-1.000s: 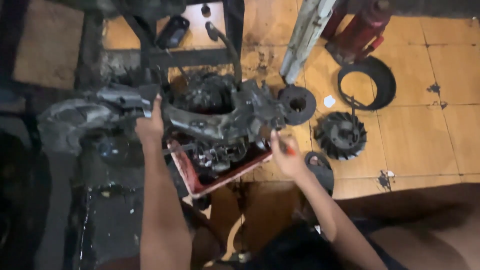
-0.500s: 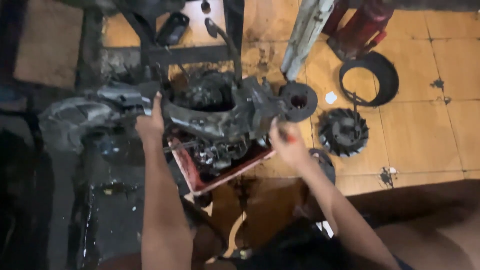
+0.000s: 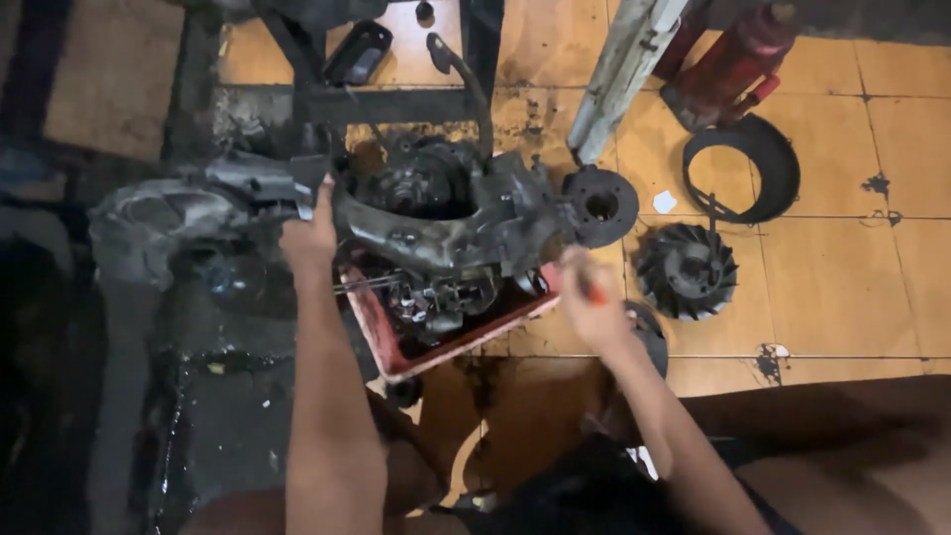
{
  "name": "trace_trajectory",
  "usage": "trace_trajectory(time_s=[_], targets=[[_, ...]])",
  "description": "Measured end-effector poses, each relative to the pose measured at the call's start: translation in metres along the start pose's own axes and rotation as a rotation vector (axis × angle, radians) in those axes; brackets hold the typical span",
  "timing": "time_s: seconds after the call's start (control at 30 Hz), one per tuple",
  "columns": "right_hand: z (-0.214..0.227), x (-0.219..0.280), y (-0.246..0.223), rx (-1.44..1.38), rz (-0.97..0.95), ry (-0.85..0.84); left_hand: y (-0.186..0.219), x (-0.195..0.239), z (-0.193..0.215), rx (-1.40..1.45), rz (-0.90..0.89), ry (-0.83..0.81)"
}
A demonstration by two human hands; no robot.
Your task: The person pours liquid from a plastic bottle onto a large engine part and scrubs it with a brush. They then use a hammer to tap the part while continuing to scrub with the brush over a red tray.
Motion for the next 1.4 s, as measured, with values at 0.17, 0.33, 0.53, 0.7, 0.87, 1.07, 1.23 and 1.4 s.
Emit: trace_trajectory(time_s=[0.17, 0.33, 0.53, 0.7, 0.87, 1.07, 1.23, 1.4], targets=[[0.007, -0.009, 0.014, 0.03, -0.057, 0.024, 0.009, 0.014, 0.007, 0.005, 0.018, -0.014], [-0.001, 0.012, 0.043, 0.132, -0.128, 0.011, 0.005, 0.0, 0.001, -0.018, -0.008, -0.003], [0.014, 0.068, 0.098, 0.333, -0.394, 0.531, -0.002, 0.006, 0.004, -0.033, 0.011, 0.011], [-0.026, 0.183, 0.125, 0.498, -0.982, 0.714, 0.001, 0.011, 0.006, -0.037, 0.028, -0.009], [-0.075, 0.096, 0.093, 0.198, -0.439, 0.507, 0.006, 0.015, 0.006, -0.027, 0.023, 0.0], [-0.079, 0.08, 0.112, 0.198, -0.627, -0.082, 0.0, 0.001, 0.001, -0.048, 0.013, 0.001], [-0.099, 0.087, 0.106, -0.002, -0.235, 0.333, -0.003, -0.002, 0.001, -0.016, 0.02, 0.01], [-0.075, 0.093, 0.126, 0.116, -0.351, 0.312, 0.0, 0.001, 0.001, -0.017, 0.015, -0.014]])
Point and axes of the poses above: each hand's wrist, its own x-axis away from the middle knuckle, its own z-axis out of the back of the hand, y = z × x, the point moved 1 cm from there along -x, towards the middle knuckle, and after that the axes turned 12 degrees about z, right-handed, at the moved point
